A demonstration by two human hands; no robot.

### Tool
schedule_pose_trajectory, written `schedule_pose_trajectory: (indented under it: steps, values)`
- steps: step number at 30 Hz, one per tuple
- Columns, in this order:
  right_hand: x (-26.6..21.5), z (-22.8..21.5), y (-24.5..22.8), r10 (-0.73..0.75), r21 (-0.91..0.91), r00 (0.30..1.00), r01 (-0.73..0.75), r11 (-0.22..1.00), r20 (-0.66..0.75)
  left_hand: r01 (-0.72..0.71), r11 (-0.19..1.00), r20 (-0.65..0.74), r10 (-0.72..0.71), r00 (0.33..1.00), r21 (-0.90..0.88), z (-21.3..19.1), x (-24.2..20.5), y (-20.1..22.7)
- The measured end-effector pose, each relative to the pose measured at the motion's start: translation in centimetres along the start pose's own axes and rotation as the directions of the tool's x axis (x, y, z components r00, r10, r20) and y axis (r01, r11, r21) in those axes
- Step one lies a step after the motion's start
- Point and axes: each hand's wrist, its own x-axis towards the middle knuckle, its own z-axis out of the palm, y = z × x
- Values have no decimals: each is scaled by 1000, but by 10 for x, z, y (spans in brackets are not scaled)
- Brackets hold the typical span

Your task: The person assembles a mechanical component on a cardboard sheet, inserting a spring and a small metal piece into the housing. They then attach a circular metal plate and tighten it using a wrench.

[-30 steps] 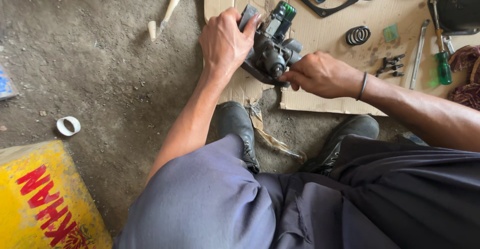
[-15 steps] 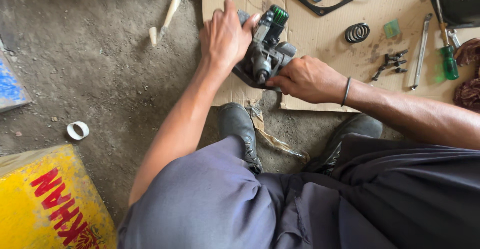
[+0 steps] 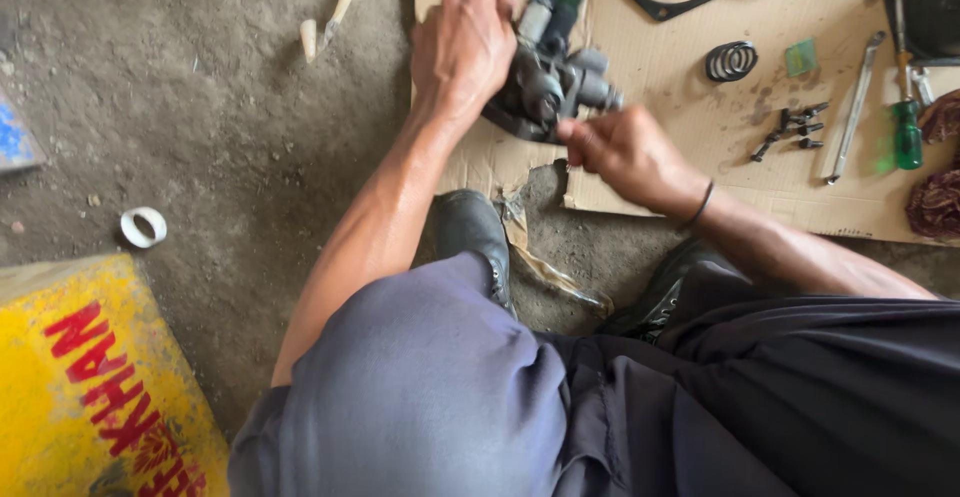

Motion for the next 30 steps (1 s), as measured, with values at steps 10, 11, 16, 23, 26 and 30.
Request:
schedule_pose_trajectory:
  steps: [10, 11, 16, 23, 26, 30]
  values:
    - [-17, -40, -9, -353, -256, 929, 370, 893, 114, -117, 989, -108, 127, 986, 90, 1, 6, 1]
    - [-20, -42, -10, -400, -295, 903, 429, 854, 154, -98, 993, -75, 103, 992, 69, 4, 8, 2]
    - [4, -46, -20, -384, -542, 904, 420, 728, 187, 90, 996, 222, -90, 971, 10, 13, 12, 8]
    - [14, -47, -20, -314, -568, 930, 367, 736, 193, -92, 993, -12, 93, 996, 76, 26, 9, 2]
    - [10, -37, -17, -321, -437, 935, 355, 826, 152, -46, 998, 48, 44, 998, 31, 21, 9, 2]
    - [4, -25, -13, -194, -399, 979, 206, 893, 70, -66, 995, -10, 67, 998, 73, 16, 3, 4]
